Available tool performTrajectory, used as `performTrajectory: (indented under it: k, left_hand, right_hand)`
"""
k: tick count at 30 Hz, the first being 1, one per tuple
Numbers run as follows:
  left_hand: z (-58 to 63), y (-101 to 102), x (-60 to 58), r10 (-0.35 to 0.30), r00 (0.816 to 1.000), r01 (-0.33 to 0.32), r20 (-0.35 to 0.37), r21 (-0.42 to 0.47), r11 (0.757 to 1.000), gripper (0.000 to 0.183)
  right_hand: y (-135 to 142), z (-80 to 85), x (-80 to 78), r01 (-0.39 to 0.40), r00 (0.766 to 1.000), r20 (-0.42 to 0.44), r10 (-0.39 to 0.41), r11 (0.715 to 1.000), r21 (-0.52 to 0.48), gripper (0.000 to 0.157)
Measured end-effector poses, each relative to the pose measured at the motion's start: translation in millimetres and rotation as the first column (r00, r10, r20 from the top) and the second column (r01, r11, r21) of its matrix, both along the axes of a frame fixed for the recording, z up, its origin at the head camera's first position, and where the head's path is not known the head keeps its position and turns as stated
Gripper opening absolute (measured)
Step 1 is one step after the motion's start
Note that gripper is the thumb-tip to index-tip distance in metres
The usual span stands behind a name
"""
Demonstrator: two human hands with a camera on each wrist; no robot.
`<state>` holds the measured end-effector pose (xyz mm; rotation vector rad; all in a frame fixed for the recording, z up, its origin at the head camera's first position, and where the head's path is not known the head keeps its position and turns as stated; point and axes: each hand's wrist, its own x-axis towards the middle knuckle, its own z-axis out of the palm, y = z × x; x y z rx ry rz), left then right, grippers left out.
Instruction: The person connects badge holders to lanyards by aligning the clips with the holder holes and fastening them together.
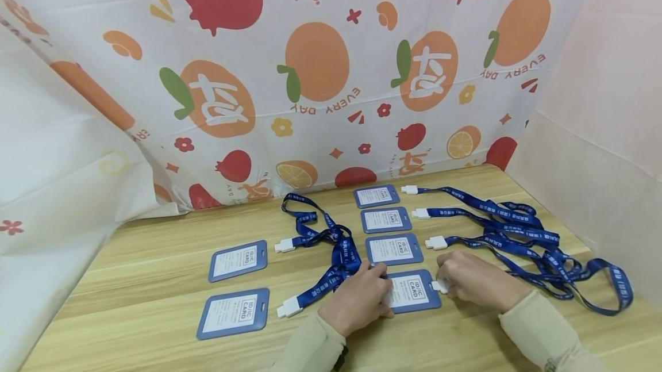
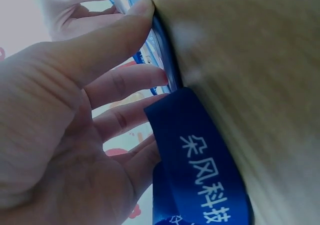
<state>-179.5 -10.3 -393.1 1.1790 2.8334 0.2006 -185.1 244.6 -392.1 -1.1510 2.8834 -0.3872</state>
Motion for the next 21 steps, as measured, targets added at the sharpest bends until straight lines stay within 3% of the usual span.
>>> performTrajectory:
  k: [21]
  left_hand:
    - [1.4, 1.0, 0.3, 0.006, 1.0, -0.006, 0.014, 0.016, 1.0, 0.032]
  right_hand:
    - [2.4, -2.6, -3.4, -0.004, 1.0, 0.02, 0.004, 1.0, -0.004, 0.024]
